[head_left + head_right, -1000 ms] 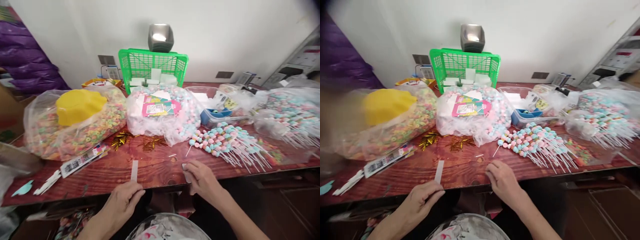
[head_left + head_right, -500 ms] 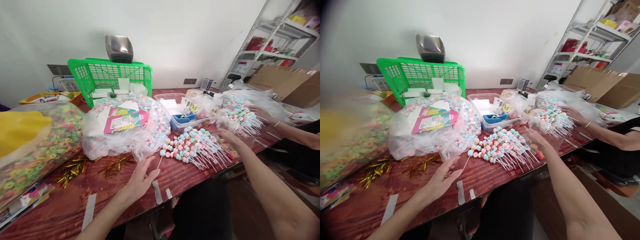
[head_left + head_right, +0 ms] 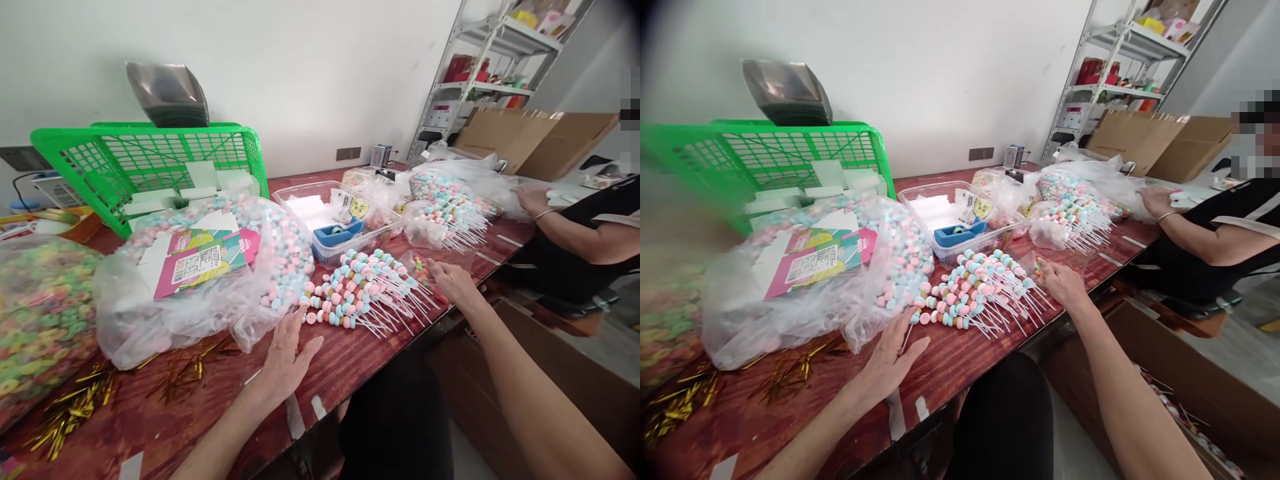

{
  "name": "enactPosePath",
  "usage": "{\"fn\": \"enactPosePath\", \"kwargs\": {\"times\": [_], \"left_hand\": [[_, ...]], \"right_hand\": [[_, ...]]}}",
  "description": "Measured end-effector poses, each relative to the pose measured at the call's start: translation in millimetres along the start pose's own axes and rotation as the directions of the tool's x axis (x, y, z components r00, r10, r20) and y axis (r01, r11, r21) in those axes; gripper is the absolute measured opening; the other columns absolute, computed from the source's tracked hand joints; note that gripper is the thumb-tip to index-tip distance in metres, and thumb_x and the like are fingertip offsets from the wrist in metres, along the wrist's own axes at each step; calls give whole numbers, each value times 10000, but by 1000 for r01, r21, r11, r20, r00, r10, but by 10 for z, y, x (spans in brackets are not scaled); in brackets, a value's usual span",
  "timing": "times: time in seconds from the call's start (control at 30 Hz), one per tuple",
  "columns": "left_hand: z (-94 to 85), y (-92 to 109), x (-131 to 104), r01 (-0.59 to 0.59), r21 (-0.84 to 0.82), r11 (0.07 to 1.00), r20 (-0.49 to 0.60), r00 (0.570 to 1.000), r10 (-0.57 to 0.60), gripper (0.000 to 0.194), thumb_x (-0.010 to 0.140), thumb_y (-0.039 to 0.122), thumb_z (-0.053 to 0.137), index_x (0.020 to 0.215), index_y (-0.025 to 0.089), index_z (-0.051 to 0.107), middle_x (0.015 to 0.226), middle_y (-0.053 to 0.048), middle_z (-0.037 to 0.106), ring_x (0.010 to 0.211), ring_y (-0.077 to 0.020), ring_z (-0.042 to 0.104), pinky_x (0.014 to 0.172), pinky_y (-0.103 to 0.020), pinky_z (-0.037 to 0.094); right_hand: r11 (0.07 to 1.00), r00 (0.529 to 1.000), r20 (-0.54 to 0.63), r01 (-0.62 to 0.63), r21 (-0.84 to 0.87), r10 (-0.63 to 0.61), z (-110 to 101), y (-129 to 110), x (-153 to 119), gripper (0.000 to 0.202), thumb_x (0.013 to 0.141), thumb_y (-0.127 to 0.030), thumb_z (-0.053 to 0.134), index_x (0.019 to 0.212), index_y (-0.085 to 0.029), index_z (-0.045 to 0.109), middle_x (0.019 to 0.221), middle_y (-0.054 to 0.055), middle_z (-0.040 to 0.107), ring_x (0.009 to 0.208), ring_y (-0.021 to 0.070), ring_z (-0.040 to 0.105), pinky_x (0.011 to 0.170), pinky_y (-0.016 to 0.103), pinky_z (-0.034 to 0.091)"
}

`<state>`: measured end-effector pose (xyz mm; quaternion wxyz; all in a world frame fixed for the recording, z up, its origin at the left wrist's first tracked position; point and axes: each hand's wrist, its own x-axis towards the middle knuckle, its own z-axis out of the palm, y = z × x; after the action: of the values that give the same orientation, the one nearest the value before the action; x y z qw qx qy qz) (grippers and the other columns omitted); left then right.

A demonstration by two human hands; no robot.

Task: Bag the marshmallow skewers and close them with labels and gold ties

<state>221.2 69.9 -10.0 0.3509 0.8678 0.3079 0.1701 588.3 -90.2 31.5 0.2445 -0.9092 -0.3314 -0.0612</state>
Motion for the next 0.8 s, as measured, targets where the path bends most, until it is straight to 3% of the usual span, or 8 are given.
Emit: {"fn": "enactPosePath", "kwargs": {"times": [0.13, 0.2, 0.3, 0.4, 0.53, 0.67, 0.8], "left_hand": [[3, 47, 9, 53, -2, 999, 5, 999, -53, 622, 910, 423, 448, 1465, 198, 280, 1535, -133, 279, 1444, -272, 209, 1175, -515, 202], [14, 47, 6, 31, -1, 1000, -17, 999, -31, 627, 907, 413, 452, 1467, 191, 278, 1530, -134, 291, 1441, -266, 221, 1177, -505, 205], [31, 17, -4, -15, -4, 1000, -46, 999, 14, 617, 910, 398, 443, 1465, 188, 279, 1515, -126, 324, 1432, -250, 245, 1179, -489, 215], [40, -19, -10, -31, -9, 999, -45, 999, 30, 606, 907, 388, 440, 1460, 190, 290, 1503, -125, 347, 1422, -248, 270, 1174, -489, 228], [40, -38, -5, -9, -23, 1000, -54, 999, 8, 615, 897, 395, 450, 1457, 185, 306, 1506, -132, 346, 1417, -273, 282, 1163, -511, 241], [42, -64, -6, 32, -29, 999, -67, 997, -34, 616, 904, 407, 449, 1466, 201, 302, 1521, -128, 323, 1398, -294, 317, 1111, -514, 334], [45, -104, -2, 34, -11, 999, -114, 993, -35, 597, 888, 413, 486, 1442, 231, 359, 1442, -115, 446, 1330, -293, 421, 1041, -495, 421]], "right_hand": [[999, 996, -81, -23, 28, 26, -38, 50, -206, 526, 956, -511, 272, 1130, -202, 661, 1061, 79, 713, 976, 227, 654, 802, 301, 486], [997, 995, -67, -80, 6, 80, -46, 134, -310, 551, 942, -547, 268, 1074, -207, 680, 1006, 90, 722, 929, 239, 664, 775, 315, 492], [975, 978, -8, -208, -79, 208, -20, 322, -463, 510, 846, -623, 431, 840, -200, 716, 803, 134, 716, 814, 312, 671, 731, 405, 494], [939, 948, 0, -316, -134, 319, 44, 504, -520, 499, 819, -614, 486, 932, -177, 700, 807, 163, 700, 796, 348, 664, 719, 471, 492], [943, 945, 22, -324, -79, 326, 161, 612, -320, 473, 912, -526, 460, 1219, -186, 574, 1051, 136, 670, 915, 272, 647, 766, 415, 519], [957, 953, 92, -289, -5, 288, 336, 568, 7, 350, 934, -385, 547, 1214, -176, 556, 1201, 89, 587, 1004, 206, 605, 848, 414, 524], [967, 956, 185, -244, 67, 228, 517, 481, 213, 318, 935, -358, 553, 1202, -186, 566, 1226, 87, 575, 1024, 204, 596, 866, 417, 520]]}}
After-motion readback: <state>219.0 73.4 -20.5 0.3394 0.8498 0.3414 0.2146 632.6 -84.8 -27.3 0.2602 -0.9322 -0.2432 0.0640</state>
